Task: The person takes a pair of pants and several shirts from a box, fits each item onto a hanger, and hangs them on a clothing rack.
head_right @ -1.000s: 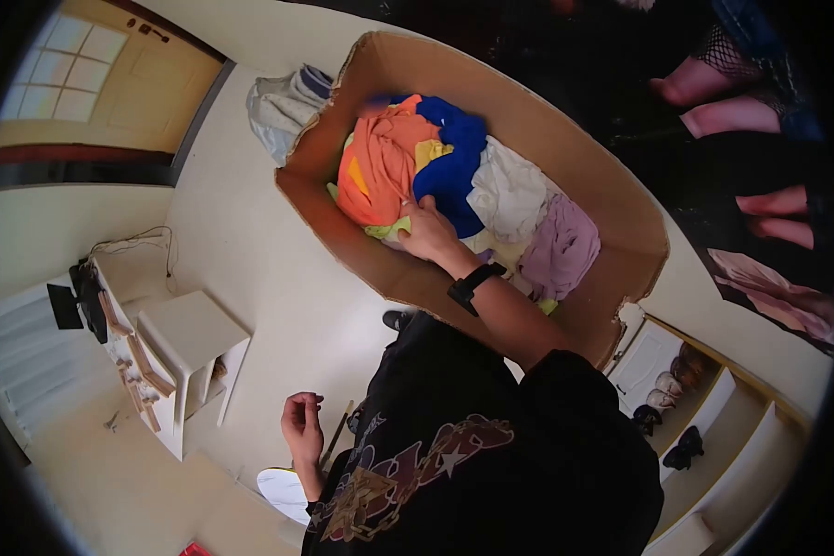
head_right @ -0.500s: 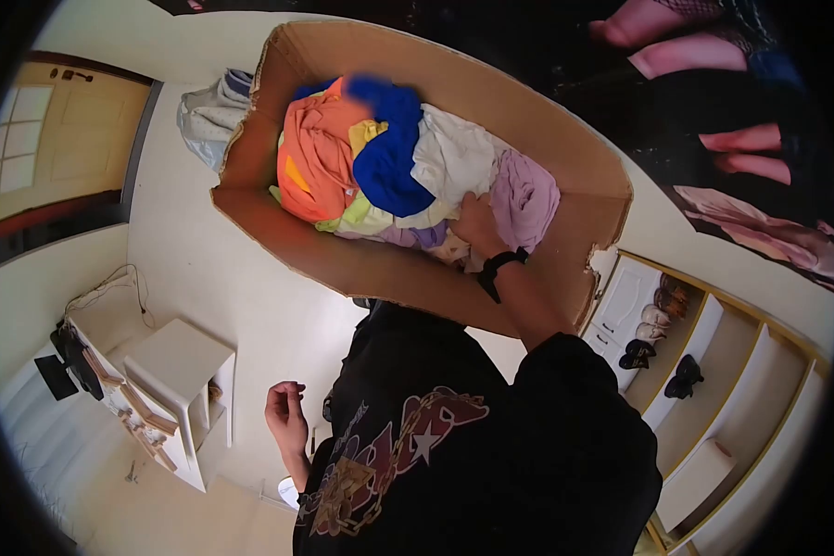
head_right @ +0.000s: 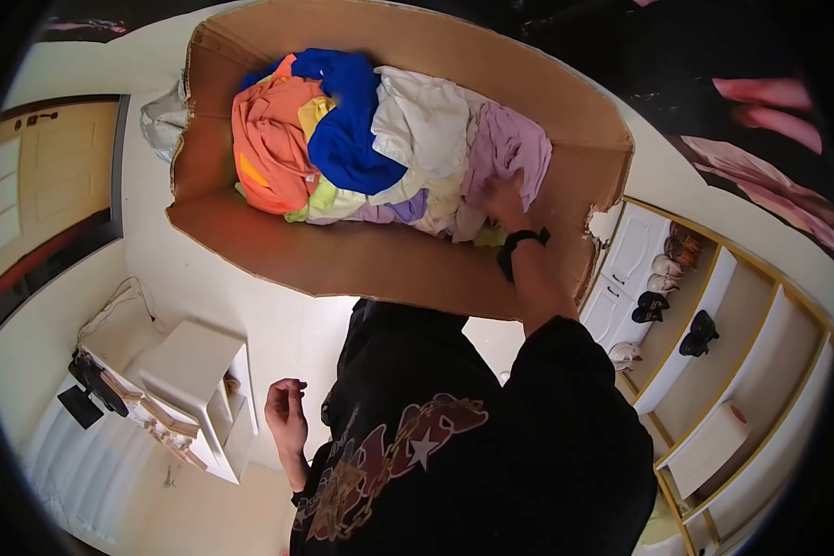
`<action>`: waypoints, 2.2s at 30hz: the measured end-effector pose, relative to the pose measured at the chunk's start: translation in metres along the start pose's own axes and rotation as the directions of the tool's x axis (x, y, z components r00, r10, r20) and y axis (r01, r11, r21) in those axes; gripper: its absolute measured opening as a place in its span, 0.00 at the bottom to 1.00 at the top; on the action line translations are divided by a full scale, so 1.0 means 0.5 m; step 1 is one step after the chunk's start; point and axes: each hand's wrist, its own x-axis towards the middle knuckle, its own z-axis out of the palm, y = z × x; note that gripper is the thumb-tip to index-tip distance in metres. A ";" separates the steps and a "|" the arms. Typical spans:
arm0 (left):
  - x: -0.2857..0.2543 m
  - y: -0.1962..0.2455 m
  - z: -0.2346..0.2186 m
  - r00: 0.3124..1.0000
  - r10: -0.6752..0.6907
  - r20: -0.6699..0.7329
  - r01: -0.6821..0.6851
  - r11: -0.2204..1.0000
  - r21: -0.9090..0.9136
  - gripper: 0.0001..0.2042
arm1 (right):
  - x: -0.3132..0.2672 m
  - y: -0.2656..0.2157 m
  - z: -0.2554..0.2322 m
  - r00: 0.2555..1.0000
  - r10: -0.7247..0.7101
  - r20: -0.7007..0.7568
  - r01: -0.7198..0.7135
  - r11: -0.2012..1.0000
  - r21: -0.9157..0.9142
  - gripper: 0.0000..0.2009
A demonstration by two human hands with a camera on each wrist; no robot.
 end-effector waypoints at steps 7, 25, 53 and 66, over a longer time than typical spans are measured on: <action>0.007 0.007 0.010 0.995 0.085 0.053 -0.087 0.996 0.026 0.06 | -0.006 -0.052 -0.152 0.943 0.329 0.041 -0.288 0.751 0.595 0.21; 0.094 0.009 -0.022 0.704 0.554 0.444 -0.612 0.791 -0.015 0.10 | -0.952 -0.403 -0.561 0.599 0.238 -0.764 0.783 0.025 0.622 0.43; -0.328 -0.097 0.354 0.103 0.336 0.936 -0.510 0.826 -0.241 0.30 | -1.388 -0.343 0.207 0.726 0.300 -0.618 0.551 0.283 0.785 0.51; -0.759 -0.184 0.774 0.055 -0.293 0.955 -0.320 0.900 0.295 0.28 | -1.726 -0.165 0.379 0.491 0.821 -0.293 0.833 -0.343 0.435 0.36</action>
